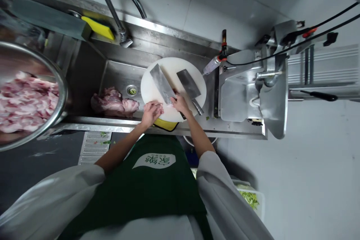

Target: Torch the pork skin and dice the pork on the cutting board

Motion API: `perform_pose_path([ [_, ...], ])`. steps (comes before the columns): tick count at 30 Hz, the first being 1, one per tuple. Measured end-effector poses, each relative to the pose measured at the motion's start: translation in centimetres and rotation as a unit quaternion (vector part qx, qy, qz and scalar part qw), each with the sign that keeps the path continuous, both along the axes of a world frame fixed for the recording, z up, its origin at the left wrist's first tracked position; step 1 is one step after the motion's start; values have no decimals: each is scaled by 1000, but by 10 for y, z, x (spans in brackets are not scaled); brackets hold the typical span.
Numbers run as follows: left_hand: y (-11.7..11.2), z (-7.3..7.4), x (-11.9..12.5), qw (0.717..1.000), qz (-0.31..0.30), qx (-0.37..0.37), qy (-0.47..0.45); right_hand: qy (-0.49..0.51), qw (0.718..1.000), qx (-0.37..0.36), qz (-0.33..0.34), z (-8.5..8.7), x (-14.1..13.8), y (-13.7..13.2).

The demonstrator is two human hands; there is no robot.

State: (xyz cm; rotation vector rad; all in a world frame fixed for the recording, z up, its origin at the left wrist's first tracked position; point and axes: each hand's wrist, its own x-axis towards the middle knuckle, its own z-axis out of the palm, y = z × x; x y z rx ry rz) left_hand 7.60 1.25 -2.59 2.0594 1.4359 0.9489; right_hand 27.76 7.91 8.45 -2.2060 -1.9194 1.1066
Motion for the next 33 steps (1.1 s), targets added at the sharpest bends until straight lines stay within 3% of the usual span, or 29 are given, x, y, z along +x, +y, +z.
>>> perform_pose_path([
  [5,-15,13,-21,987,151,17,-55,-130,988,72,40,22,8,-38],
  [7,-14,14,-24,983,175,27,-49,-147,984,65,78,30,-2,-58],
  [11,-6,6,-12,996,80,23,-33,-148,977,7,155,32,-24,-90],
  [14,0,-3,0,1000,2,-3,-10,-161,974,-14,156,25,-33,-97],
  [19,5,-10,8,999,-14,-12,38,-175,977,-12,120,24,-24,-100],
  [22,6,-8,6,999,12,-17,30,-163,984,24,74,30,2,-113],
  [25,9,-3,4,999,0,-20,27,-175,982,63,-33,37,45,-138],
  [30,30,-2,6,992,-120,-22,28,-299,920,97,-235,37,140,-191],
  [33,51,1,13,995,-93,-22,-34,-347,888,89,-287,25,191,-211],
])
